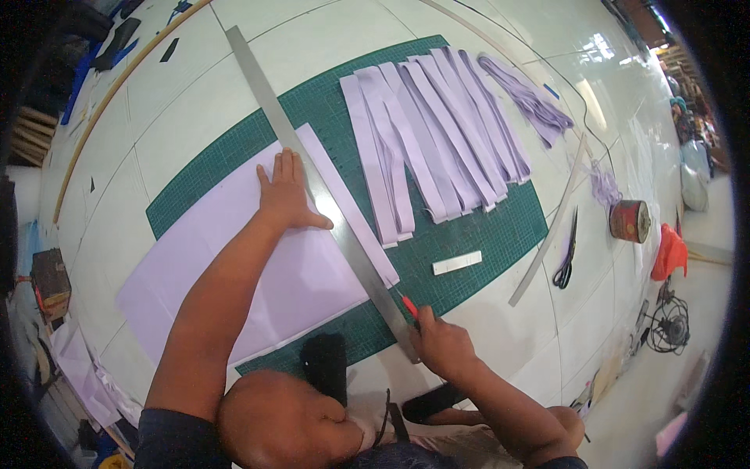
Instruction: The person measures and marks a sheet of lavender fabric on a cutting mat using a metal ruler and a piece of chalk. They then use a utility knife to cut the fabric into long strips, aligning the ruler for each cut and moving the cut pieces aside.
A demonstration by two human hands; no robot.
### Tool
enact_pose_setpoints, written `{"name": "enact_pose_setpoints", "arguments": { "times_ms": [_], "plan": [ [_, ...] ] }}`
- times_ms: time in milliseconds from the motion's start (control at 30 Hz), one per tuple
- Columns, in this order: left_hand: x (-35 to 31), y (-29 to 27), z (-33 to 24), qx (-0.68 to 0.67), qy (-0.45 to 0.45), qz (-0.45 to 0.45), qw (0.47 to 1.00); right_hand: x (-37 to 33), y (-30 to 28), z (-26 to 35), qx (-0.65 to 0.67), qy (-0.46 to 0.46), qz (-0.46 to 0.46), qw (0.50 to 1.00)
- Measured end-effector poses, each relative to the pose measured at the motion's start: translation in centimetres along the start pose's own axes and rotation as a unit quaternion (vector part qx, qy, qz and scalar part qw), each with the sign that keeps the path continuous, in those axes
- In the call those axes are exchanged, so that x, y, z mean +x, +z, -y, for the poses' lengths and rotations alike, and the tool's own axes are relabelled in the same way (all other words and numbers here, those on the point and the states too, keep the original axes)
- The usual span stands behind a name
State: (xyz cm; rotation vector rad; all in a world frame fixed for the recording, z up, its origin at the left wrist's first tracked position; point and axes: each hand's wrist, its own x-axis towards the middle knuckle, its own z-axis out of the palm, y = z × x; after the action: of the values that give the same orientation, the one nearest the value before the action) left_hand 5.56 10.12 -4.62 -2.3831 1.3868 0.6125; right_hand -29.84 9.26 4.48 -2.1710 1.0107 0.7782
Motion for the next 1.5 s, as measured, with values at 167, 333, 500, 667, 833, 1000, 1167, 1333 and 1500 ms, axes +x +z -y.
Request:
{"name": "enact_pose_setpoints", "arguments": {
  "times_ms": [167,333,500,667,833,1000,1167,1333,1500],
  "plan": [
    [0.0,-0.5,-0.4,-0.016,0.012,0.009,1.0,11.4,-1.9,4.7,0.058,-0.104,-0.199,0.973],
    [0.2,0.0,-0.5,-0.024,0.014,-0.011,1.0,22.2,-4.8,12.2,0.127,-0.106,-0.227,0.96],
    [0.1,0.7,0.1,-0.023,0.02,-0.023,0.999,24.8,-6.4,16.4,0.13,-0.114,-0.202,0.964],
    [0.0,0.0,-0.2,-0.012,0.015,0.006,1.0,25.8,-6.0,16.1,0.12,-0.114,-0.218,0.962],
    [-0.1,-0.4,-0.1,-0.003,0.02,0.013,1.0,25.9,-6.3,16.1,0.116,-0.102,-0.206,0.966],
    [0.0,-0.3,-0.1,-0.002,0.014,0.015,1.0,25.7,-6.6,16.3,0.124,-0.089,-0.187,0.97],
    [0.0,-0.3,0.0,-0.004,0.017,0.013,1.0,25.6,-6.3,16.1,0.11,-0.099,-0.205,0.967],
    [0.0,-0.2,-0.4,-0.002,0.013,0.007,1.0,25.7,-7.8,16.4,0.113,-0.098,-0.195,0.969],
    [0.5,-0.9,-1.1,0.04,0.009,0.037,0.998,24.3,-7.9,14.7,0.074,-0.097,-0.151,0.981]
  ]
}}
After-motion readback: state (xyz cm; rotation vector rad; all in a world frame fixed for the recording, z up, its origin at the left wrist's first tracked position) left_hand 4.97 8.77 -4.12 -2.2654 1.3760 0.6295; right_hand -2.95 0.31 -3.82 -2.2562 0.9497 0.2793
